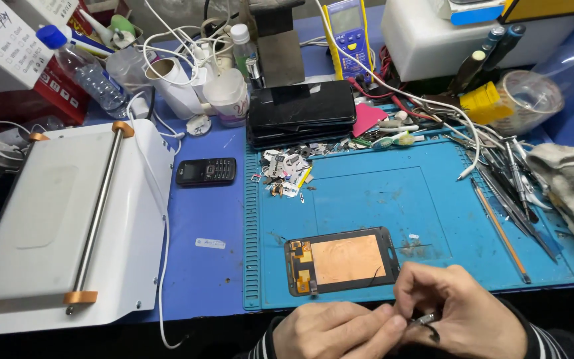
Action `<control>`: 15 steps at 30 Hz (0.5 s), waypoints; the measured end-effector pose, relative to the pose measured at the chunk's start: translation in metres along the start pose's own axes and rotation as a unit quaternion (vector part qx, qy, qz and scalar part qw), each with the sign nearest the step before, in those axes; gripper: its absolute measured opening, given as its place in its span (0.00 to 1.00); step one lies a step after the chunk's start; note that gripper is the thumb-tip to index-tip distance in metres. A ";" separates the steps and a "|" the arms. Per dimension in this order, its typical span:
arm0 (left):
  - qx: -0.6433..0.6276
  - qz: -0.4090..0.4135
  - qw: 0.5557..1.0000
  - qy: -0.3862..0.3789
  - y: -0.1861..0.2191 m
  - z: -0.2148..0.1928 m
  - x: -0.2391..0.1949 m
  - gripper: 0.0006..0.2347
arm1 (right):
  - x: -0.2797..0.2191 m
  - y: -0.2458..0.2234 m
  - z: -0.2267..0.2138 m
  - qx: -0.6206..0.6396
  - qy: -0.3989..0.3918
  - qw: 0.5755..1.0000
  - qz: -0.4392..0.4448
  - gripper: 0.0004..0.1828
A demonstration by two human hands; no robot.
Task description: Repairing a mobile phone screen by removing components and cleaning the surface.
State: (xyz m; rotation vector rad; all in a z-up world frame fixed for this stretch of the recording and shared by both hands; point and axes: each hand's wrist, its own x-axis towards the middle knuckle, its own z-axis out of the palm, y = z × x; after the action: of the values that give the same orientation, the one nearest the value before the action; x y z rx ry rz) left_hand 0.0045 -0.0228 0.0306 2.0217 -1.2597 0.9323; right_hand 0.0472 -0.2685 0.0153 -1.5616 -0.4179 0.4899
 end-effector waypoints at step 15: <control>-0.089 -0.060 0.994 -0.029 0.002 -0.016 -0.013 0.02 | 0.003 -0.031 -0.013 -0.062 -0.136 0.988 -0.023 0.09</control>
State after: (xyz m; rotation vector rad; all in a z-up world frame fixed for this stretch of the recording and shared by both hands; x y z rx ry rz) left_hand -0.0052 -0.0051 0.0298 1.9723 -1.1934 0.6845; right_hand 0.0577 -0.2761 0.0468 -1.6050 -0.7040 0.6545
